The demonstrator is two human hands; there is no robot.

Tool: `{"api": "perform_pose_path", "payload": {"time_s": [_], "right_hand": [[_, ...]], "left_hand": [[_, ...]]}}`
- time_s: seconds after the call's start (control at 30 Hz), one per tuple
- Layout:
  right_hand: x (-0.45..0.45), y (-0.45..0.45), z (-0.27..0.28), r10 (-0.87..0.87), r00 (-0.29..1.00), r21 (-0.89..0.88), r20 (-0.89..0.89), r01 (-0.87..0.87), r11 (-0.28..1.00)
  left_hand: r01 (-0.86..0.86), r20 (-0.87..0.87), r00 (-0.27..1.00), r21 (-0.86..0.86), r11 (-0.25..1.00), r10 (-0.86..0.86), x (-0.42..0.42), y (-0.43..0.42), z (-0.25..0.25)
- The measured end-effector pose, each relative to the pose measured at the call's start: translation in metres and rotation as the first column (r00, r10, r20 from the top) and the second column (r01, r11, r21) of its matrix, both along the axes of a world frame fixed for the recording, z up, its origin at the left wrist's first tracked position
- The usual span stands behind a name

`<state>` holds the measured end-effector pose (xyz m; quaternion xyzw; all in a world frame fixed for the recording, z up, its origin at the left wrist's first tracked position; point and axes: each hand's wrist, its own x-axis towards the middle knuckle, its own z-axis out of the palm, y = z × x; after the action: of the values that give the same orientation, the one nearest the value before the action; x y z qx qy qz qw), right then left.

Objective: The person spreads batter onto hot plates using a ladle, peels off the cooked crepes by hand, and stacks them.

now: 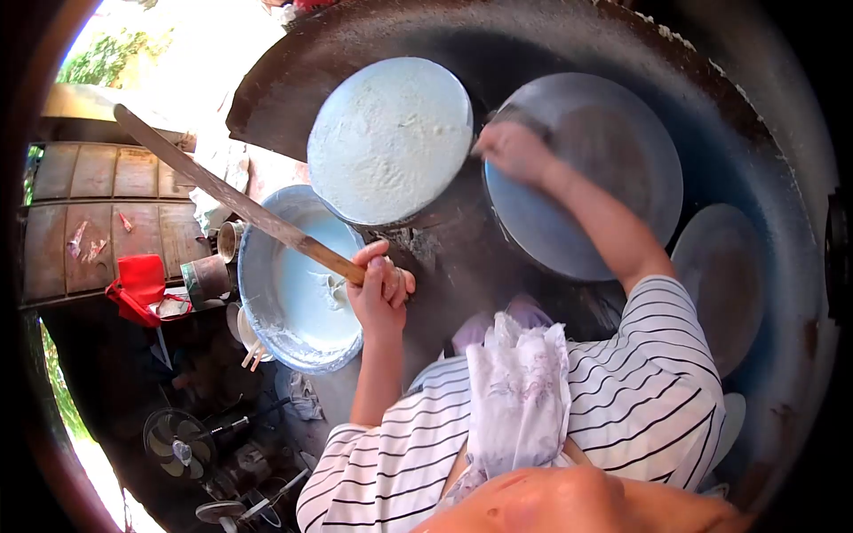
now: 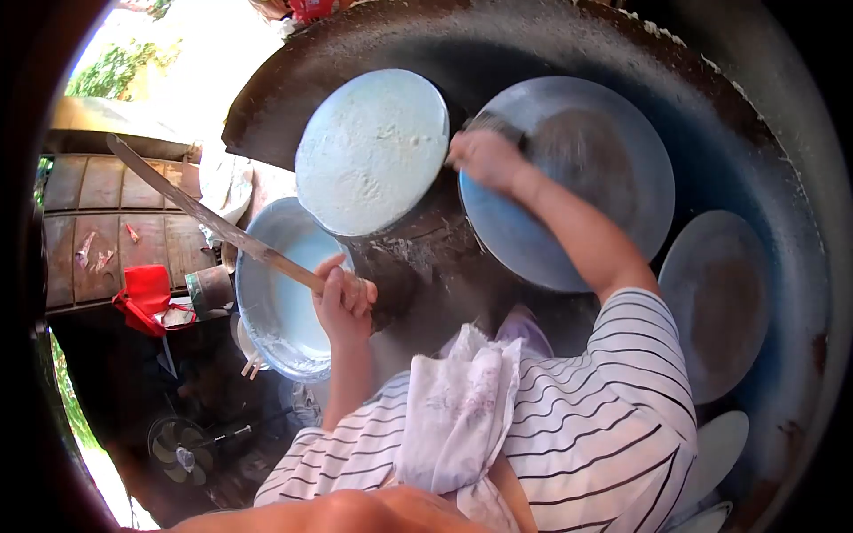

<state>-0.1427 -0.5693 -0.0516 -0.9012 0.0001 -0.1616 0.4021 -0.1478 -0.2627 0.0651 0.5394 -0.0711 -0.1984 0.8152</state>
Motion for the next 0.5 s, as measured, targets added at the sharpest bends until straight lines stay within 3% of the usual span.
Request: {"api": "perform_pose_path", "payload": {"time_s": [0.03, 0.07, 0.13, 0.2, 0.23, 0.27, 0.3, 0.33, 0.37, 0.4, 0.43, 0.5], "right_hand": [[-0.031, 0.035, 0.014, 0.099, 0.995, -0.155, -0.032, -0.103, 0.983], [-0.068, 0.063, 0.017, 0.08, 0.987, -0.205, -0.142, -0.108, 0.973], [-0.14, 0.097, 0.012, 0.059, 0.998, -0.24, 0.032, -0.05, 0.969], [-0.199, 0.116, 0.026, -0.147, 0.987, -0.143, -0.067, 0.136, 0.98], [-0.222, 0.123, 0.033, -0.363, 0.925, -0.055, -0.115, 0.359, 0.932], [-0.247, 0.134, 0.036, -0.559, 0.809, 0.024, -0.179, 0.572, 0.82], [-0.28, 0.145, 0.019, -0.715, 0.651, 0.289, -0.255, 0.757, 0.586], [-0.309, 0.158, 0.004, -0.822, 0.446, 0.506, -0.355, 0.831, 0.232], [-0.328, 0.186, 0.015, -0.849, 0.397, 0.777, -0.347, 0.628, -0.024], [-0.356, 0.223, 0.027, -0.897, 0.318, 0.934, -0.306, 0.284, -0.218], [-0.381, 0.26, 0.01, -0.93, 0.203, 0.951, -0.306, 0.031, -0.306], [-0.415, 0.36, 0.005, -0.956, -0.039, 0.915, -0.29, -0.304, -0.265]], "left_hand": [[0.031, 0.014, 0.999, -0.006, 0.999, -0.031, 0.005, -0.003, 0.003], [0.067, 0.039, 0.997, -0.02, 0.998, -0.066, 0.011, -0.006, 0.005], [0.105, 0.055, 0.993, -0.013, 0.994, -0.105, 0.019, -0.008, 0.005], [0.158, 0.07, 0.985, 0.019, 0.987, -0.159, 0.026, -0.007, 0.005], [0.212, 0.066, 0.975, 0.021, 0.977, -0.213, 0.028, -0.005, 0.004], [0.266, 0.056, 0.962, 0.022, 0.964, -0.267, 0.029, -0.002, 0.003], [0.341, 0.043, 0.939, 0.023, 0.94, -0.341, 0.029, 0.003, 0.001], [0.444, 0.035, 0.895, 0.017, 0.896, -0.444, 0.029, 0.0, -0.003], [0.565, 0.019, 0.825, -0.013, 0.825, -0.565, 0.027, 0.0, -0.013], [0.649, -0.018, 0.76, -0.043, 0.76, -0.65, 0.017, 0.001, -0.021], [0.731, -0.005, 0.681, -0.045, 0.681, -0.732, 0.005, 0.001, -0.025], [0.886, -0.029, 0.459, -0.067, 0.459, -0.888, -0.034, 0.001, -0.028]]}}
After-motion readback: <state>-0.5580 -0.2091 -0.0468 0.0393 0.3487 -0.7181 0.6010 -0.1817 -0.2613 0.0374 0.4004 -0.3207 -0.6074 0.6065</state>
